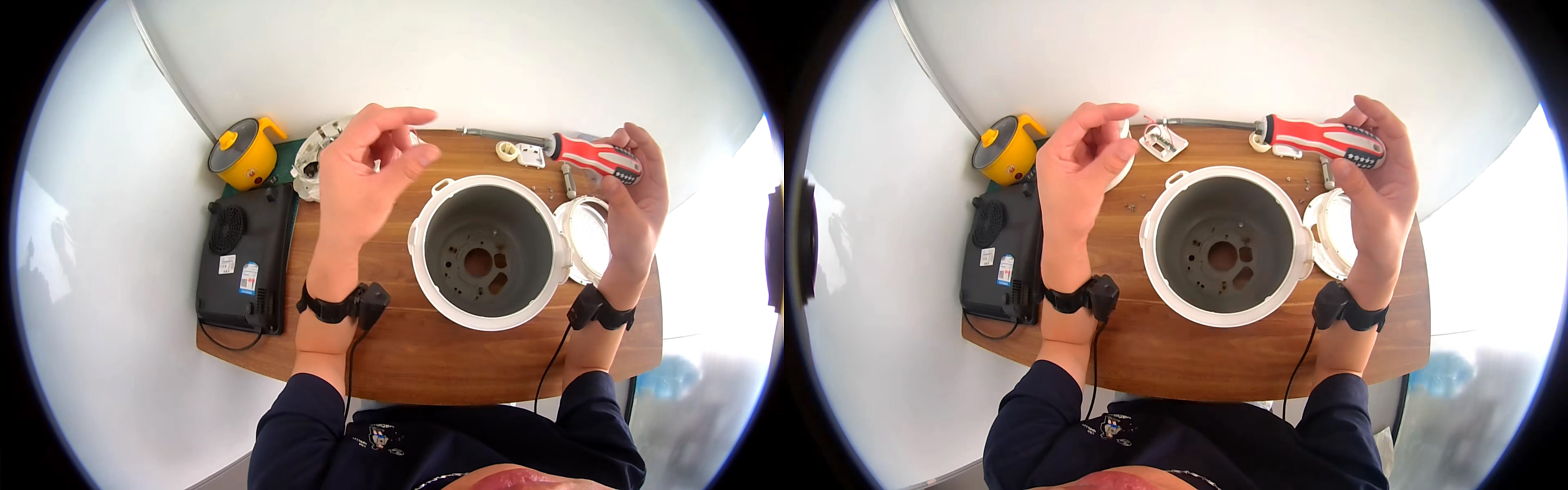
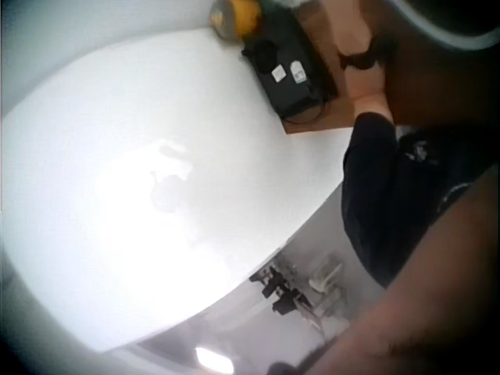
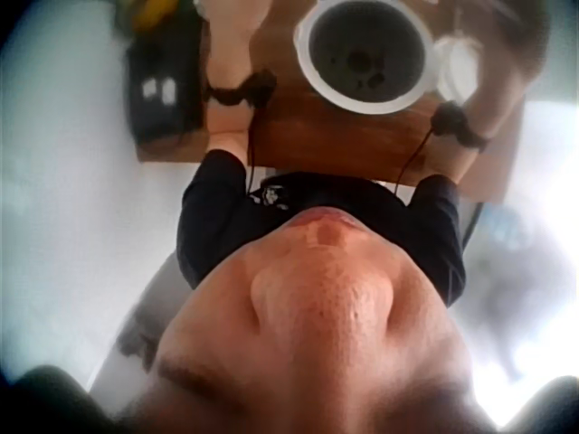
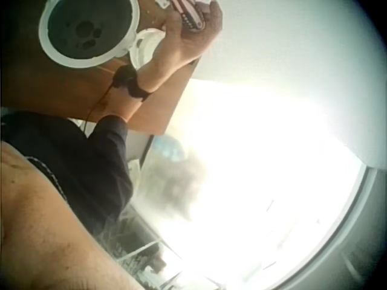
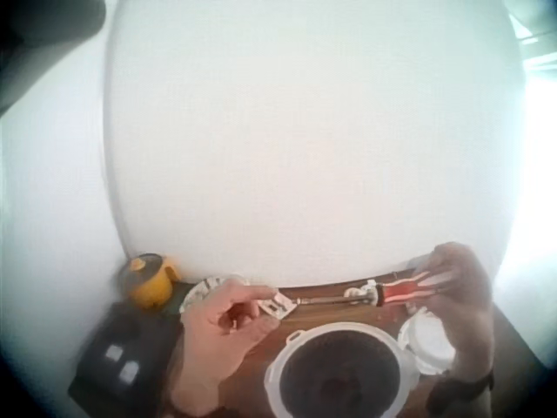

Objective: The person disassembles a white cylindrical appliance, likely a rice cooker, using a screwdriver. They remove the internal motor assembly and then unscrew and remove the inner metal heating plate from the outer housing.

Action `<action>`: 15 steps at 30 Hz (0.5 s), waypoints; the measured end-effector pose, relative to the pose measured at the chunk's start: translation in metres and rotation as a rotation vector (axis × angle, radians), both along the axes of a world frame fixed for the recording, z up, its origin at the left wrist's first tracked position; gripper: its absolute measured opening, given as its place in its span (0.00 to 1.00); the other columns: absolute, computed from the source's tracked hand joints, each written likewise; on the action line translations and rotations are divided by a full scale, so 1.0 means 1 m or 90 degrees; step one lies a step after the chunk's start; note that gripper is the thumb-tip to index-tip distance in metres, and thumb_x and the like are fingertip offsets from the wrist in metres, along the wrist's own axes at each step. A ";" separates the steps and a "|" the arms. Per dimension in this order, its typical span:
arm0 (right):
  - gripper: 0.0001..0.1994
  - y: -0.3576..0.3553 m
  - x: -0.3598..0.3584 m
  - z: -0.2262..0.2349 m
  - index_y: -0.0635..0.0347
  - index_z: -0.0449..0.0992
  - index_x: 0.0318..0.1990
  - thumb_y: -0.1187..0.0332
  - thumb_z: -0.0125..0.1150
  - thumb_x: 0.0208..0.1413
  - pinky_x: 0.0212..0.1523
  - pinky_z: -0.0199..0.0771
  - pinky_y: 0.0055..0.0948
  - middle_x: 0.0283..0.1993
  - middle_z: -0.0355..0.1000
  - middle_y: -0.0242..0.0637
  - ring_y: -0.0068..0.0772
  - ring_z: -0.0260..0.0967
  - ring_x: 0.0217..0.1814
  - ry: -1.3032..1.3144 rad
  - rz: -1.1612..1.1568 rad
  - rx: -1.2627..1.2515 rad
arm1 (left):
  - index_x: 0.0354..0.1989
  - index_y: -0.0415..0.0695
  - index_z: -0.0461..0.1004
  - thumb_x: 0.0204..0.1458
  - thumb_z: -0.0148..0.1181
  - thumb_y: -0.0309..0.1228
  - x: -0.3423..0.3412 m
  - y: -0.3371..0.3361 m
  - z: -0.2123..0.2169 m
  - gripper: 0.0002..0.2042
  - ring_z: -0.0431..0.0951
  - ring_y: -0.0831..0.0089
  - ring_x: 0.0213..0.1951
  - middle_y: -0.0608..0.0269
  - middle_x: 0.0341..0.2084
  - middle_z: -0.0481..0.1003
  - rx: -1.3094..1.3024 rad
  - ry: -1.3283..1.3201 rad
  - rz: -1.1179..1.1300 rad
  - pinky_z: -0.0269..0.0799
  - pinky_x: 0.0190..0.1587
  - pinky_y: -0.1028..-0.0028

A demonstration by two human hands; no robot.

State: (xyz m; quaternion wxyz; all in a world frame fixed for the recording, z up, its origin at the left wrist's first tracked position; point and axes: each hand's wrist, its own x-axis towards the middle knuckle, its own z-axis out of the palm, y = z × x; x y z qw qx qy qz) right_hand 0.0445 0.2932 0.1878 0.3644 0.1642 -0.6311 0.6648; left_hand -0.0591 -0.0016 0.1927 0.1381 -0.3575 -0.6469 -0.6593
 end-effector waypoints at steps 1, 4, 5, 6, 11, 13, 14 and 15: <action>0.29 -0.001 0.000 0.000 0.68 0.69 0.65 0.83 0.65 0.53 0.60 0.72 0.32 0.53 0.70 0.37 0.34 0.72 0.59 0.004 0.006 -0.002 | 0.47 0.46 0.84 0.50 0.74 0.25 0.010 0.002 0.001 0.14 0.59 0.87 0.26 0.77 0.27 0.66 -0.017 0.022 0.036 0.56 0.29 0.83; 0.30 -0.004 -0.001 0.000 0.69 0.68 0.65 0.81 0.67 0.53 0.61 0.71 0.33 0.53 0.71 0.39 0.34 0.72 0.59 0.007 0.026 0.007 | 0.42 0.50 0.86 0.46 0.77 0.25 0.020 0.011 0.001 0.14 0.54 0.87 0.23 0.78 0.23 0.61 -0.011 0.052 0.090 0.49 0.25 0.82; 0.30 -0.005 0.000 0.000 0.69 0.68 0.65 0.81 0.67 0.53 0.62 0.71 0.34 0.53 0.71 0.39 0.34 0.72 0.59 0.002 0.033 0.011 | 0.42 0.49 0.86 0.46 0.77 0.25 0.020 0.012 0.000 0.14 0.54 0.87 0.23 0.78 0.23 0.61 -0.007 0.058 0.097 0.49 0.25 0.82; 0.30 -0.006 0.001 -0.001 0.69 0.68 0.65 0.81 0.67 0.53 0.62 0.71 0.34 0.53 0.71 0.39 0.34 0.72 0.59 -0.002 0.038 0.015 | 0.42 0.49 0.86 0.46 0.77 0.25 0.021 0.014 -0.001 0.13 0.55 0.87 0.23 0.78 0.23 0.61 -0.003 0.063 0.104 0.49 0.25 0.82; 0.30 -0.006 0.000 0.000 0.68 0.68 0.66 0.81 0.67 0.53 0.62 0.70 0.34 0.53 0.71 0.39 0.34 0.71 0.59 -0.012 0.026 0.033 | 0.39 0.47 0.86 0.47 0.77 0.26 0.018 0.020 -0.005 0.10 0.57 0.88 0.24 0.77 0.23 0.62 0.008 0.056 0.121 0.51 0.24 0.82; 0.30 -0.006 0.000 -0.001 0.68 0.68 0.66 0.81 0.67 0.53 0.63 0.71 0.33 0.54 0.70 0.39 0.33 0.71 0.59 -0.015 0.018 0.036 | 0.38 0.46 0.86 0.48 0.76 0.26 0.016 0.019 -0.007 0.09 0.58 0.88 0.23 0.77 0.23 0.63 0.022 0.024 0.114 0.51 0.24 0.82; 0.30 -0.007 0.000 -0.002 0.68 0.68 0.66 0.81 0.67 0.53 0.63 0.71 0.33 0.54 0.70 0.39 0.33 0.70 0.59 -0.017 0.016 0.034 | 0.37 0.46 0.85 0.48 0.76 0.26 0.015 0.018 -0.009 0.08 0.58 0.88 0.23 0.77 0.23 0.63 0.020 0.037 0.114 0.52 0.24 0.82; 0.30 -0.007 -0.001 -0.003 0.68 0.68 0.66 0.80 0.67 0.53 0.63 0.71 0.33 0.54 0.70 0.39 0.33 0.70 0.59 -0.020 0.015 0.032 | 0.37 0.45 0.85 0.49 0.76 0.26 0.013 0.017 -0.011 0.08 0.58 0.88 0.23 0.77 0.23 0.64 0.018 0.049 0.115 0.52 0.24 0.82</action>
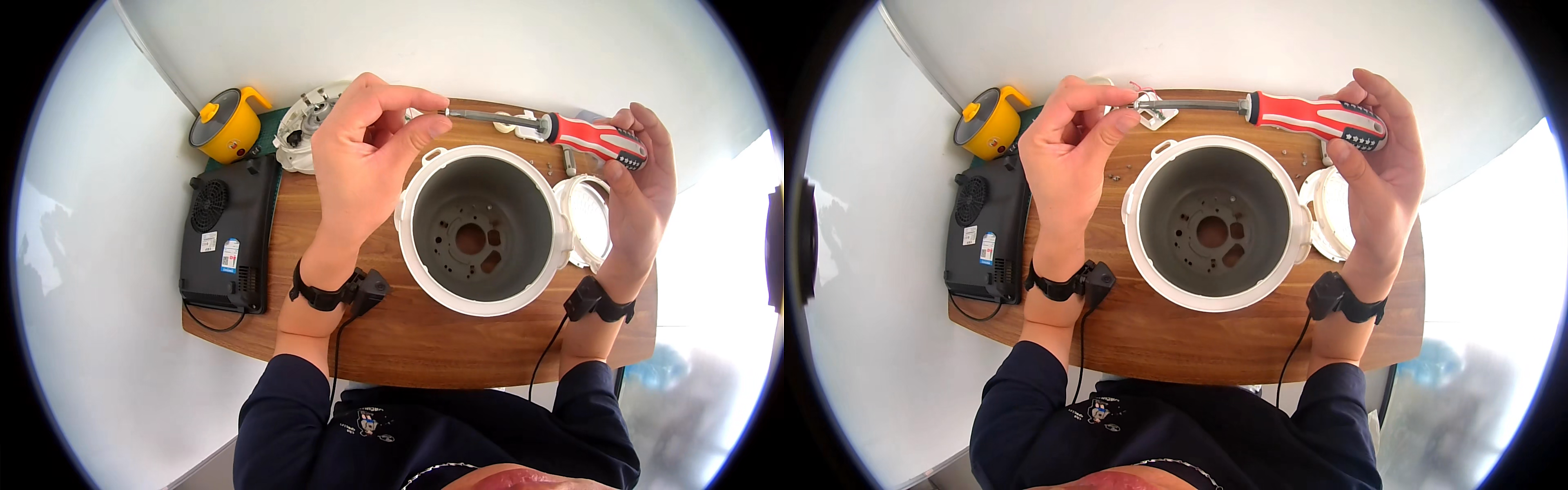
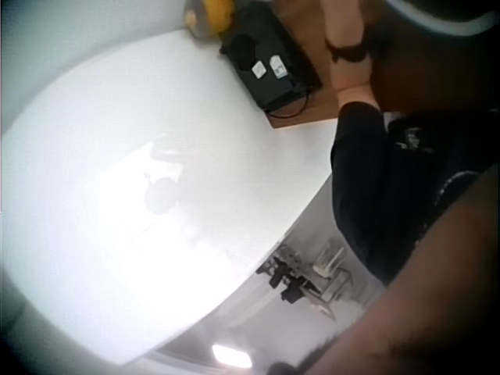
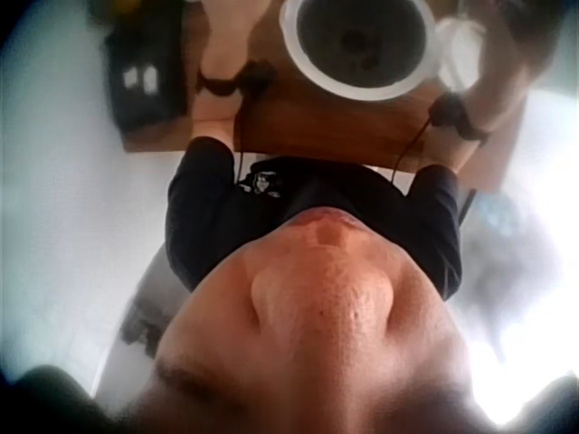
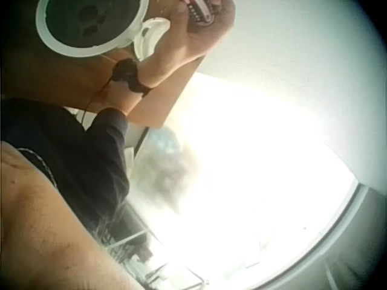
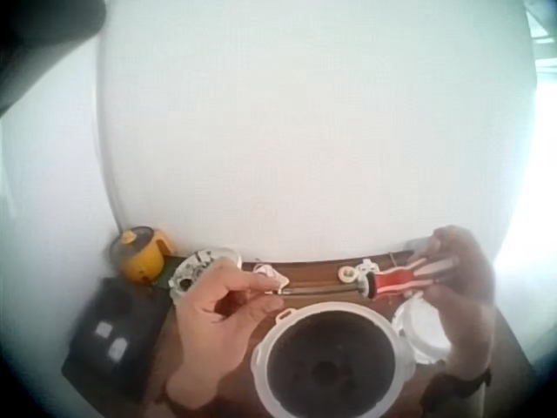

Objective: The person disassembles a white cylindrical appliance, likely a rice cooker, using a screwdriver. They remove the internal motor assembly and then unscrew and remove the inner metal heating plate from the outer housing.

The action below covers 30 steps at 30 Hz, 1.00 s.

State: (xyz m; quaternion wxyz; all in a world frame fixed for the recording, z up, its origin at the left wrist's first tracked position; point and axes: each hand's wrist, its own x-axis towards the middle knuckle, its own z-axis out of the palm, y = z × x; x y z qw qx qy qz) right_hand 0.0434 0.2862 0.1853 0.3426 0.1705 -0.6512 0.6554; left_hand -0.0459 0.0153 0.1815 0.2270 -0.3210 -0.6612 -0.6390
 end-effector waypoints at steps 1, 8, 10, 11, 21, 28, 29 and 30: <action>0.30 0.001 0.000 0.000 0.68 0.68 0.66 0.80 0.68 0.54 0.63 0.71 0.33 0.54 0.71 0.39 0.33 0.71 0.59 -0.001 -0.001 0.004 | 0.36 0.45 0.85 0.49 0.75 0.26 -0.001 0.000 -0.001 0.07 0.58 0.88 0.23 0.77 0.23 0.64 -0.003 0.013 -0.001 0.52 0.24 0.82; 0.30 0.001 -0.003 -0.004 0.70 0.67 0.66 0.79 0.68 0.55 0.63 0.71 0.33 0.54 0.71 0.41 0.35 0.71 0.60 -0.012 0.026 -0.005 | 0.33 0.45 0.84 0.49 0.75 0.25 -0.008 -0.005 -0.003 0.05 0.58 0.87 0.23 0.77 0.24 0.65 -0.008 0.035 -0.019 0.53 0.25 0.82; 0.30 0.001 -0.003 -0.005 0.71 0.66 0.67 0.79 0.67 0.55 0.63 0.71 0.33 0.55 0.71 0.42 0.36 0.71 0.61 -0.011 0.026 -0.007 | 0.33 0.45 0.84 0.49 0.75 0.25 -0.009 -0.010 -0.001 0.05 0.58 0.87 0.23 0.77 0.24 0.66 -0.030 0.060 -0.011 0.53 0.25 0.82; 0.30 0.002 -0.003 -0.006 0.72 0.65 0.67 0.79 0.66 0.56 0.64 0.71 0.34 0.55 0.71 0.43 0.37 0.71 0.61 -0.007 0.027 -0.005 | 0.33 0.44 0.83 0.49 0.75 0.26 -0.010 -0.014 0.000 0.05 0.58 0.86 0.24 0.77 0.24 0.66 -0.035 0.083 0.009 0.53 0.25 0.82; 0.23 0.069 -0.001 -0.005 0.75 0.56 0.68 0.72 0.49 0.70 0.64 0.68 0.42 0.64 0.59 0.60 0.52 0.60 0.68 0.010 0.109 -0.302 | 0.36 0.41 0.83 0.55 0.69 0.28 -0.036 -0.062 0.010 0.05 0.71 0.80 0.30 0.72 0.26 0.74 -0.172 0.000 0.277 0.66 0.34 0.79; 0.18 0.071 -0.013 -0.011 0.77 0.53 0.64 0.75 0.42 0.73 0.53 0.74 0.38 0.60 0.56 0.62 0.51 0.59 0.64 -0.020 0.201 -0.485 | 0.32 0.46 0.83 0.52 0.68 0.32 -0.082 -0.049 -0.053 0.05 0.79 0.59 0.35 0.60 0.34 0.77 -0.442 0.106 0.283 0.73 0.38 0.63; 0.18 0.076 -0.015 -0.012 0.77 0.53 0.64 0.75 0.42 0.73 0.53 0.73 0.39 0.61 0.55 0.63 0.52 0.58 0.64 -0.021 0.213 -0.483 | 0.30 0.45 0.82 0.51 0.68 0.32 -0.084 -0.046 -0.060 0.04 0.79 0.59 0.35 0.60 0.33 0.78 -0.485 0.115 0.263 0.74 0.38 0.63; 0.18 0.081 -0.015 -0.015 0.76 0.52 0.64 0.75 0.43 0.73 0.54 0.73 0.40 0.62 0.54 0.65 0.53 0.58 0.65 -0.020 0.222 -0.484 | 0.29 0.45 0.82 0.50 0.68 0.32 -0.088 -0.042 -0.066 0.04 0.80 0.59 0.35 0.61 0.32 0.78 -0.528 0.123 0.244 0.75 0.38 0.62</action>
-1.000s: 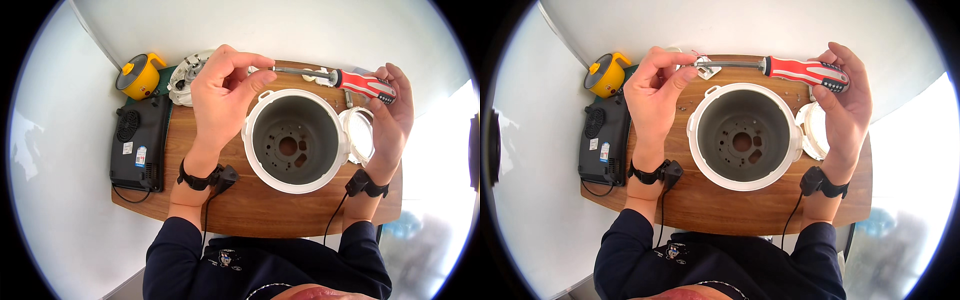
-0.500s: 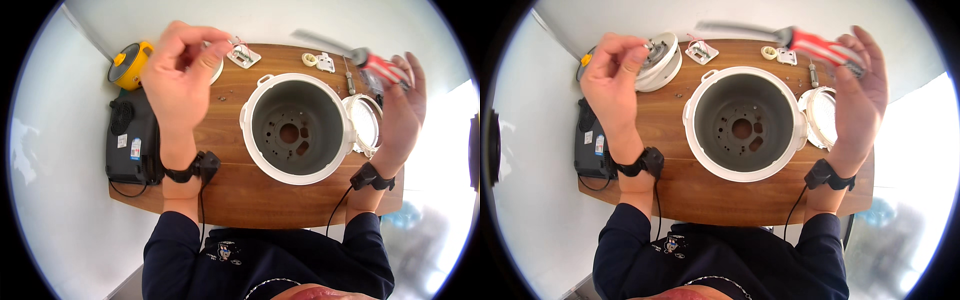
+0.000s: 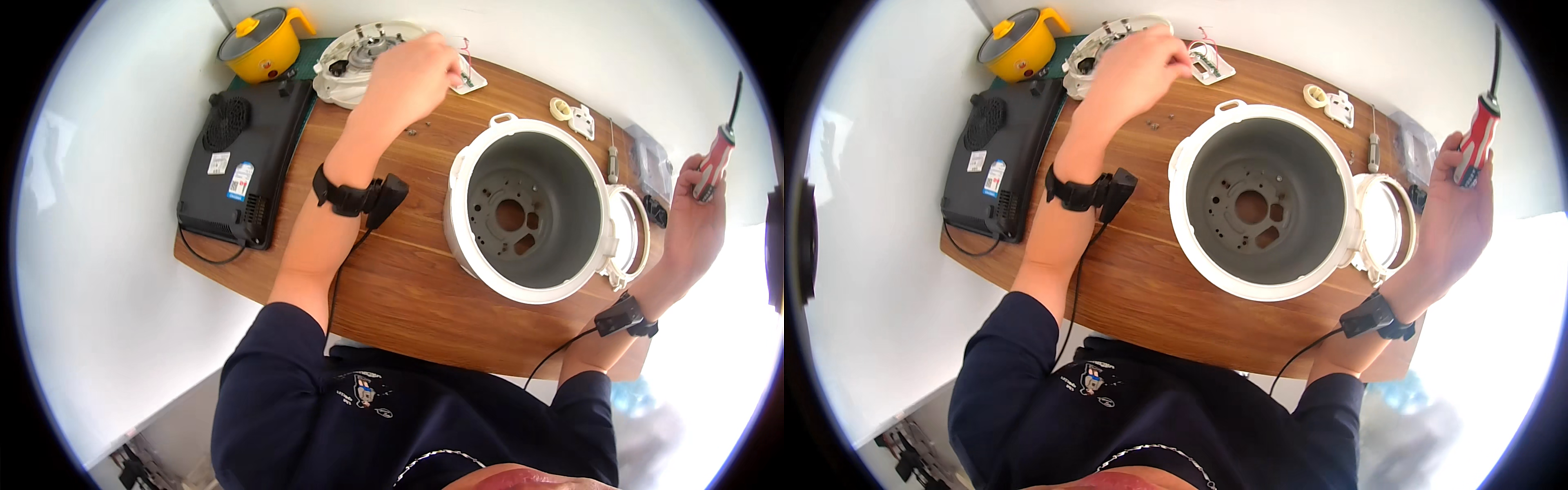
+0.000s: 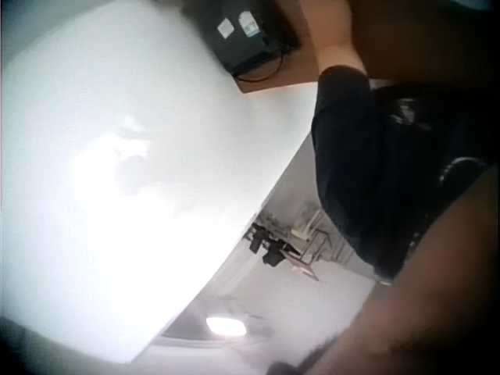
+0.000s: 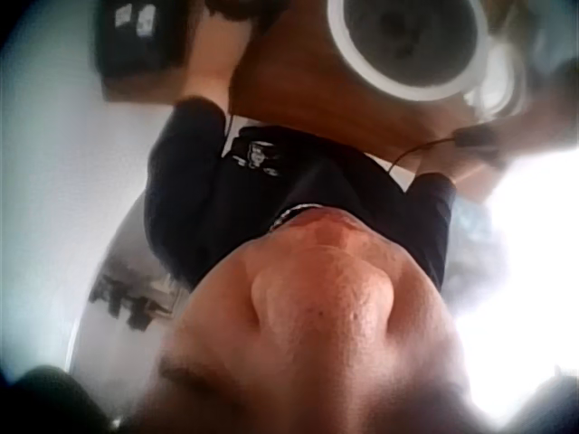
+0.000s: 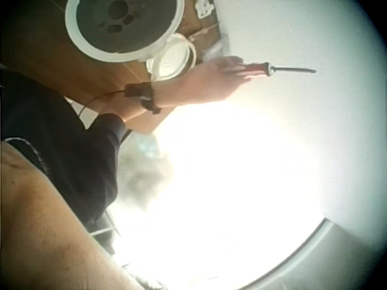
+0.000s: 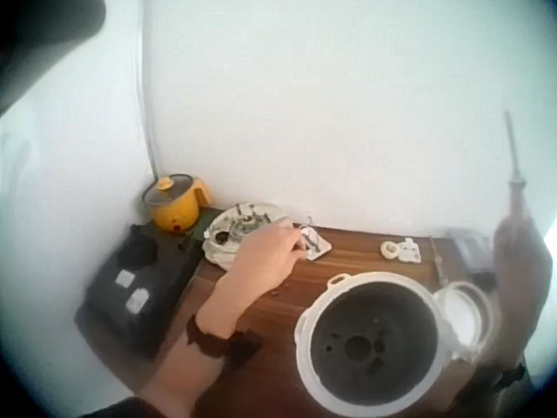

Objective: The person disassembles a white cylindrical appliance, likely a rice cooker, using a screwdriver. They remove the internal motor assembly and then unscrew and remove the inner metal heating plate from the outer housing.

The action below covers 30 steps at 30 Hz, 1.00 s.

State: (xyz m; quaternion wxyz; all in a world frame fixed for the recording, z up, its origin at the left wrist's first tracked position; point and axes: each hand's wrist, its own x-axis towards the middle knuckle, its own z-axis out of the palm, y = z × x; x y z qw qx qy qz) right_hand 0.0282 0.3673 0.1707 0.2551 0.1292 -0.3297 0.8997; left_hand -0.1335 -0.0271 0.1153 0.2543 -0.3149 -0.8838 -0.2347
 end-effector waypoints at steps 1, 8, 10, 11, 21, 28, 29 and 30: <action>0.18 0.001 -0.001 -0.001 0.76 0.53 0.64 0.75 0.43 0.73 0.54 0.73 0.40 0.62 0.54 0.65 0.53 0.58 0.65 0.001 0.017 -0.005 | 0.28 0.45 0.82 0.49 0.68 0.31 -0.002 0.000 -0.009 0.05 0.81 0.58 0.35 0.62 0.31 0.79 -0.044 -0.012 -0.007 0.76 0.39 0.62; 0.19 -0.018 0.005 0.005 0.80 0.56 0.63 0.77 0.49 0.70 0.51 0.75 0.36 0.60 0.61 0.61 0.51 0.62 0.62 -0.032 -0.057 0.014 | 0.17 0.40 0.77 0.41 0.65 0.23 -0.033 0.005 -0.058 0.05 0.81 0.54 0.29 0.53 0.21 0.79 -0.302 -0.124 -0.057 0.76 0.29 0.58; 0.20 -0.021 0.002 0.003 0.80 0.56 0.63 0.77 0.49 0.70 0.52 0.75 0.36 0.60 0.61 0.61 0.52 0.62 0.63 -0.049 -0.090 0.014 | 0.15 0.40 0.75 0.41 0.64 0.22 -0.039 0.004 -0.069 0.06 0.81 0.54 0.29 0.53 0.22 0.79 -0.283 -0.102 -0.061 0.75 0.28 0.59; 0.20 -0.025 0.000 0.002 0.80 0.55 0.63 0.77 0.50 0.70 0.52 0.75 0.36 0.60 0.61 0.61 0.52 0.62 0.63 -0.051 -0.101 0.016 | 0.15 0.40 0.75 0.41 0.65 0.22 -0.042 0.005 -0.074 0.06 0.81 0.54 0.29 0.54 0.22 0.79 -0.285 -0.115 -0.069 0.75 0.28 0.59; 0.13 -0.032 -0.001 -0.002 0.73 0.65 0.56 0.75 0.53 0.69 0.61 0.74 0.38 0.61 0.61 0.61 0.55 0.61 0.68 -0.045 -0.097 0.092 | 0.24 0.43 0.75 0.44 0.68 0.23 -0.045 0.004 -0.081 0.06 0.81 0.58 0.35 0.59 0.28 0.80 -0.273 -0.218 -0.094 0.75 0.33 0.61; 0.13 -0.038 0.000 -0.002 0.71 0.67 0.56 0.74 0.54 0.69 0.63 0.73 0.39 0.60 0.63 0.59 0.55 0.63 0.67 -0.057 -0.137 0.114 | 0.23 0.43 0.74 0.45 0.68 0.23 -0.043 0.005 -0.079 0.07 0.81 0.58 0.35 0.60 0.28 0.79 -0.271 -0.225 -0.093 0.75 0.33 0.60; 0.13 -0.038 0.001 -0.001 0.71 0.67 0.56 0.74 0.54 0.69 0.63 0.73 0.39 0.60 0.63 0.59 0.55 0.63 0.67 -0.057 -0.145 0.124 | 0.23 0.43 0.74 0.45 0.68 0.23 -0.043 0.005 -0.078 0.07 0.81 0.58 0.35 0.60 0.28 0.79 -0.273 -0.230 -0.090 0.75 0.33 0.60; 0.13 -0.039 0.001 -0.001 0.71 0.67 0.56 0.74 0.54 0.69 0.64 0.73 0.39 0.60 0.64 0.59 0.55 0.63 0.67 -0.056 -0.154 0.133 | 0.24 0.43 0.74 0.45 0.69 0.24 -0.043 0.006 -0.077 0.07 0.81 0.58 0.35 0.59 0.29 0.79 -0.275 -0.235 -0.087 0.75 0.34 0.60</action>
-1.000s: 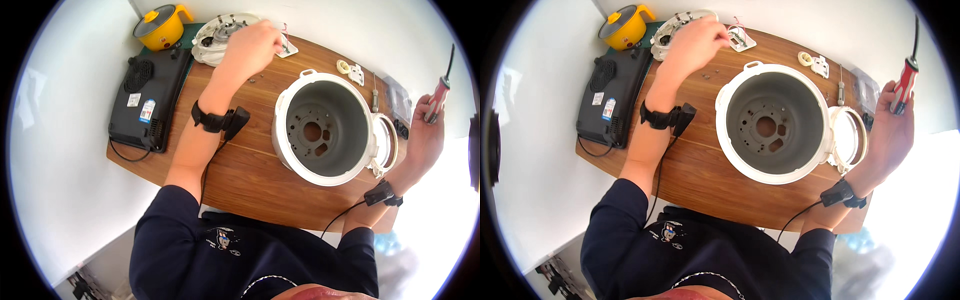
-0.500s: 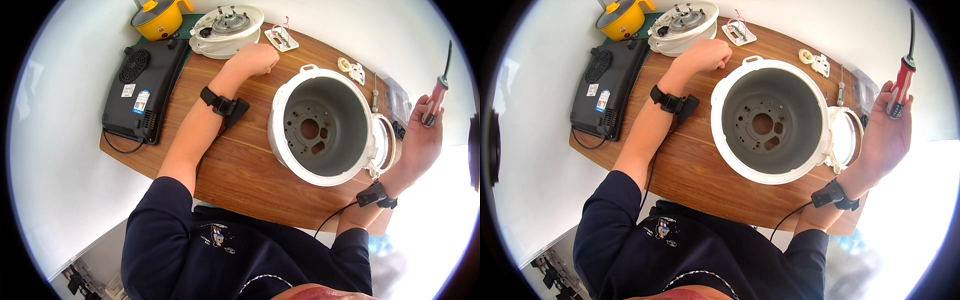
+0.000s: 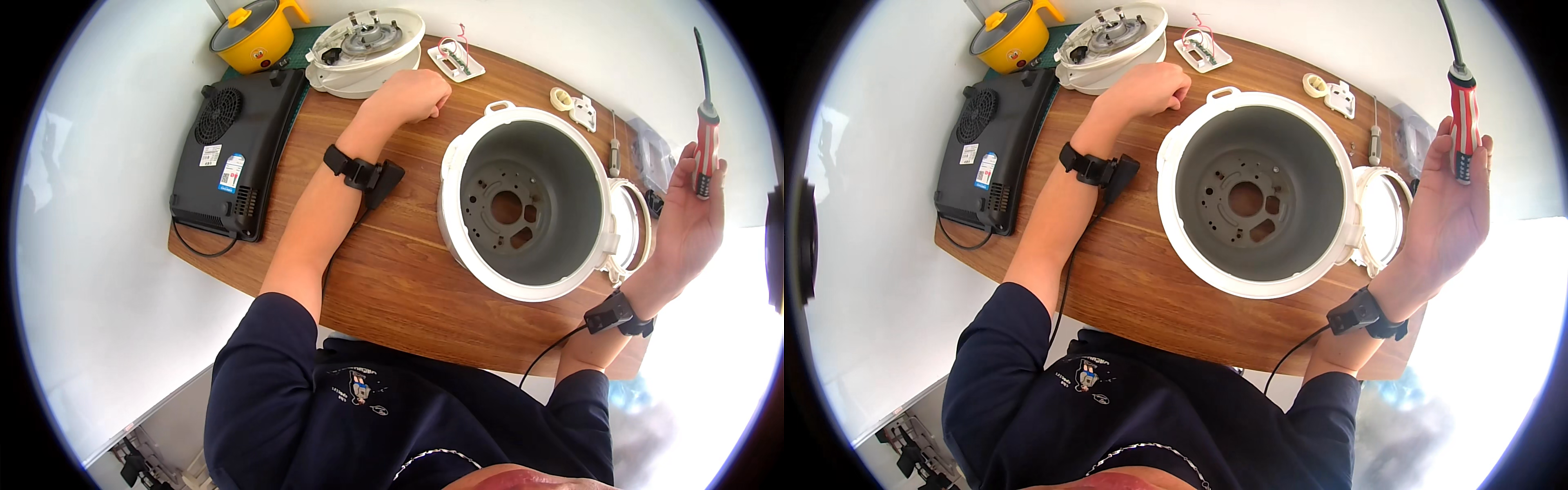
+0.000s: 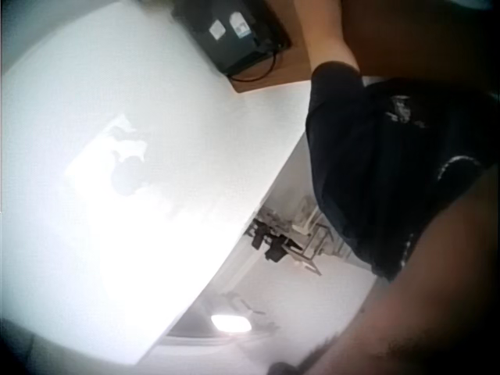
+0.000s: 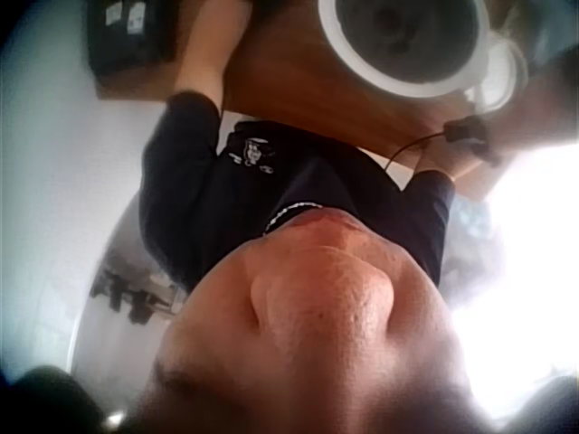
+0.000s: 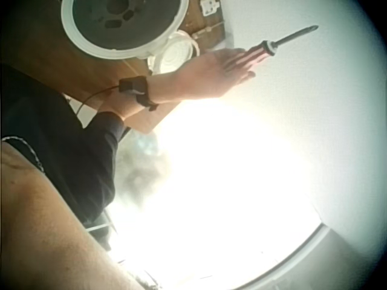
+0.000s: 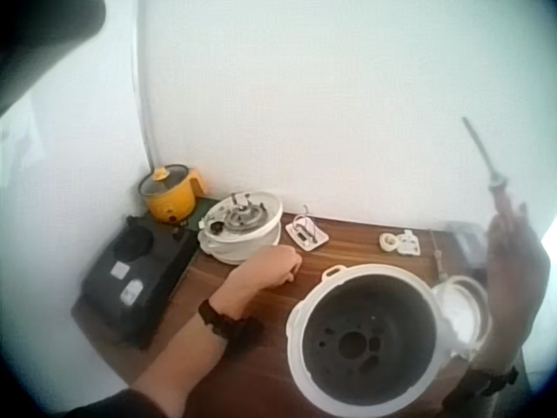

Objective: The person disassembles a white cylindrical appliance, likely a rice cooker, using a screwdriver. They remove the internal motor assembly and then unscrew and remove the inner metal heating plate from the outer housing.

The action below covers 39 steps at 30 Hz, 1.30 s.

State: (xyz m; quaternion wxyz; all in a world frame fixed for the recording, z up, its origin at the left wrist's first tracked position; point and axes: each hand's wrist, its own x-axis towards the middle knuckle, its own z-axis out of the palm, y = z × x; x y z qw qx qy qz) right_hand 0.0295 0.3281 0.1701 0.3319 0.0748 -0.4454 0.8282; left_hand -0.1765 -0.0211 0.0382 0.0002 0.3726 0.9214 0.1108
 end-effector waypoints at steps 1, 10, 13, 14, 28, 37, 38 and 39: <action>0.13 0.000 0.000 0.000 0.71 0.66 0.57 0.74 0.54 0.69 0.64 0.73 0.39 0.60 0.63 0.60 0.55 0.63 0.67 0.000 -0.004 0.010 | 0.24 0.43 0.74 0.46 0.69 0.24 0.001 0.000 0.000 0.07 0.81 0.58 0.36 0.59 0.29 0.79 -0.004 -0.005 0.004 0.75 0.34 0.60; 0.14 0.001 0.002 0.001 0.73 0.65 0.57 0.75 0.54 0.68 0.64 0.73 0.40 0.59 0.64 0.62 0.56 0.63 0.68 0.005 0.003 0.009 | 0.30 0.44 0.76 0.47 0.72 0.27 0.002 0.000 0.002 0.08 0.80 0.58 0.40 0.60 0.34 0.80 -0.031 -0.014 0.008 0.76 0.39 0.60; 0.15 0.004 0.003 0.001 0.74 0.65 0.57 0.75 0.54 0.68 0.65 0.72 0.41 0.59 0.64 0.62 0.57 0.64 0.67 0.026 0.009 0.000 | 0.31 0.44 0.77 0.48 0.72 0.28 0.001 0.000 0.001 0.08 0.80 0.58 0.41 0.60 0.34 0.79 -0.022 0.003 -0.006 0.76 0.40 0.61; 0.15 0.004 0.004 0.001 0.75 0.65 0.58 0.75 0.54 0.68 0.65 0.72 0.41 0.60 0.63 0.62 0.57 0.64 0.67 0.031 0.006 -0.009 | 0.31 0.44 0.76 0.48 0.71 0.27 0.001 -0.001 0.000 0.07 0.80 0.58 0.40 0.60 0.34 0.79 -0.019 0.002 -0.006 0.76 0.40 0.60; 0.17 0.000 0.006 0.009 0.77 0.66 0.59 0.73 0.56 0.69 0.66 0.69 0.39 0.61 0.63 0.58 0.55 0.62 0.68 0.071 -0.001 -0.028 | 0.32 0.43 0.77 0.49 0.64 0.27 0.003 0.000 -0.004 0.04 0.78 0.56 0.40 0.57 0.34 0.77 0.016 -0.020 0.013 0.74 0.42 0.60; 0.18 -0.003 0.009 0.010 0.82 0.63 0.60 0.74 0.53 0.70 0.62 0.75 0.34 0.63 0.60 0.58 0.52 0.62 0.66 0.104 0.051 -0.009 | 0.31 0.42 0.76 0.47 0.70 0.25 -0.004 0.004 -0.001 0.07 0.78 0.55 0.41 0.56 0.34 0.78 0.010 -0.068 0.035 0.74 0.43 0.59; 0.18 -0.003 0.009 0.010 0.81 0.64 0.60 0.73 0.53 0.70 0.63 0.74 0.35 0.62 0.61 0.58 0.52 0.63 0.66 0.105 0.044 -0.007 | 0.30 0.41 0.77 0.47 0.70 0.25 -0.005 0.003 -0.002 0.07 0.78 0.55 0.41 0.56 0.34 0.78 0.020 -0.065 0.031 0.74 0.43 0.58; 0.18 -0.002 0.009 0.011 0.80 0.64 0.60 0.72 0.53 0.70 0.63 0.74 0.35 0.62 0.62 0.58 0.52 0.63 0.67 0.102 0.039 -0.005 | 0.30 0.41 0.77 0.47 0.70 0.25 -0.004 0.002 -0.005 0.07 0.78 0.54 0.41 0.55 0.33 0.78 0.030 -0.061 0.027 0.74 0.43 0.58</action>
